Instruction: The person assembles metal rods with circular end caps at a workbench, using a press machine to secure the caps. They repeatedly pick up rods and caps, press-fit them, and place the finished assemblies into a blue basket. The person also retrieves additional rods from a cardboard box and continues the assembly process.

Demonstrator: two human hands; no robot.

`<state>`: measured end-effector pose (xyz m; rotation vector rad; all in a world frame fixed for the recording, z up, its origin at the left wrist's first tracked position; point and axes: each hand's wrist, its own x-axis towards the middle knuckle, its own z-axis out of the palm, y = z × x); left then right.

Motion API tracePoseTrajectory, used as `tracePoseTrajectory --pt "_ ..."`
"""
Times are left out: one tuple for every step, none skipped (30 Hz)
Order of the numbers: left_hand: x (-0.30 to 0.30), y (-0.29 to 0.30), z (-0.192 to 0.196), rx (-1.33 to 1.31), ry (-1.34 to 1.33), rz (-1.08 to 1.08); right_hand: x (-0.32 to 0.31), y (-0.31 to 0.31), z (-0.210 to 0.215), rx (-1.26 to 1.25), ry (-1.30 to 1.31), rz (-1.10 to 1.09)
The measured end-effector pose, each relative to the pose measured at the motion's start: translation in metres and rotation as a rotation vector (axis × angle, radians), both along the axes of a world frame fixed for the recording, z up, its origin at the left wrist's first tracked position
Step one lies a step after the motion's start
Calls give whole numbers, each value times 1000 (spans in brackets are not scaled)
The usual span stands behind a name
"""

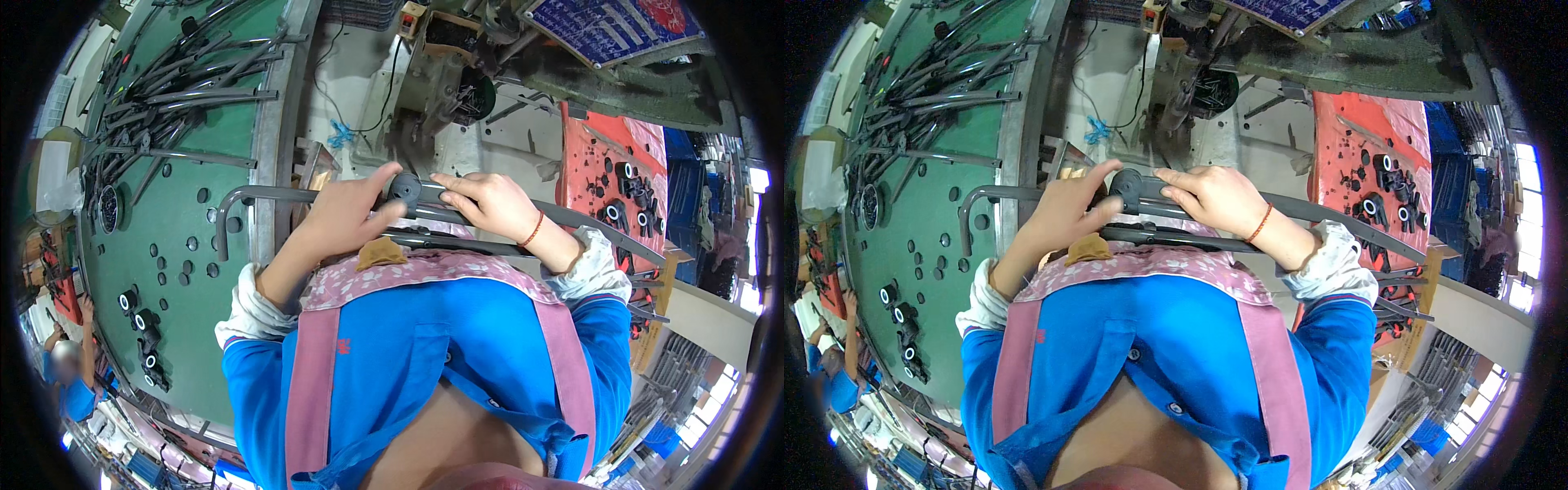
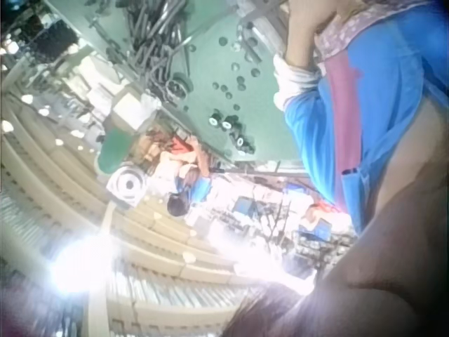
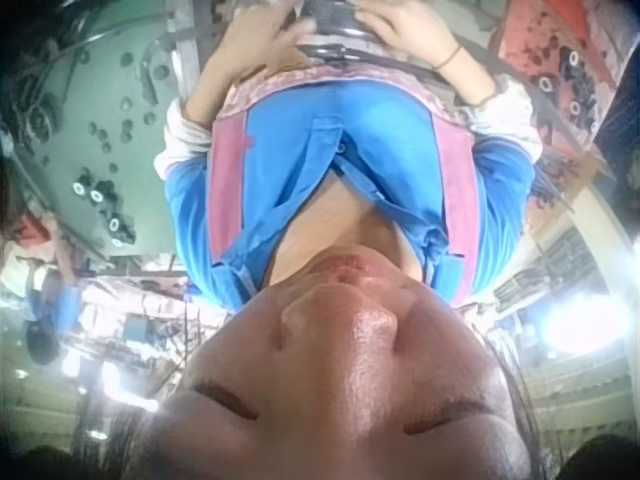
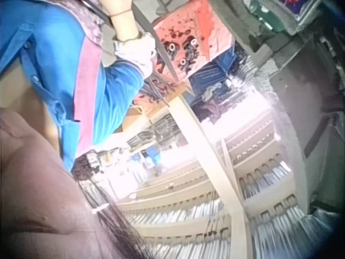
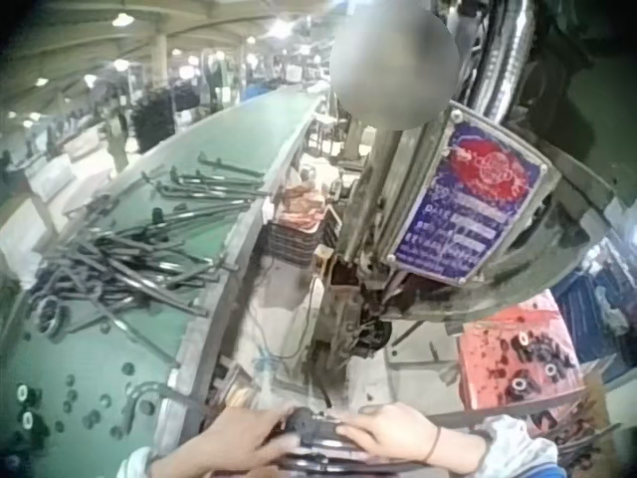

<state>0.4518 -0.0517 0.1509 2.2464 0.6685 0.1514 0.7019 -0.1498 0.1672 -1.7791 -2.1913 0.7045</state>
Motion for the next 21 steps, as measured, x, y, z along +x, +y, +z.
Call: tracePoseTrajectory --pt "9 -2 -9 66 21 90 2 1 1 8 -7 -1" --pt "15 -1 -11 76 3 106 4 3 3 8 -19 -5" --pt "21 0 -12 87 -15 123 8 4 4 7 -30 -10" --pt "27 0 -13 97 -33 141 12 6 5 5 -42 -13" --pt "33 -1 -14 94 -37 177 16 7 5 10 -43 -12" --pt "39 -2 -15 114 -31 188 20 8 5 15 -43 -10" --pt "45 -2 -17 134 -24 200 25 10 5 20 -44 -8" --pt "50 -2 -17 156 -16 211 30 11 5 24 -42 -5" --pt "56 -2 -16 159 -13 220 35 12 5 27 -40 -2" --pt "61 -1 -15 163 -9 230 39 14 6 31 -38 2" --pt "66 0 -13 168 -7 243 44 15 7 27 -34 -2" --pt "72 2 -12 167 -15 256 49 17 8 23 -31 -7" --pt "77 4 -12 167 -22 269 53 19 10 20 -27 -11" --pt "82 7 -11 167 -33 282 58 21 12 24 -19 -10" --pt "87 9 -8 168 -61 295 61 22 14 27 -11 -9" --pt "92 12 -6 168 -88 308 65 25 16 31 -3 -9" --pt "96 16 -3 172 -116 324 69 29 19 26 -16 2" --pt "100 20 1 201 -149 323 74 33 20 42 -12 3" --pt "104 26 5 230 -181 321 78 37 22 57 -8 4" --pt "108 32 8 255 -214 319 83 40 23 68 -5 4" --pt "113 41 12 248 -223 319 87 44 26 40 11 12"
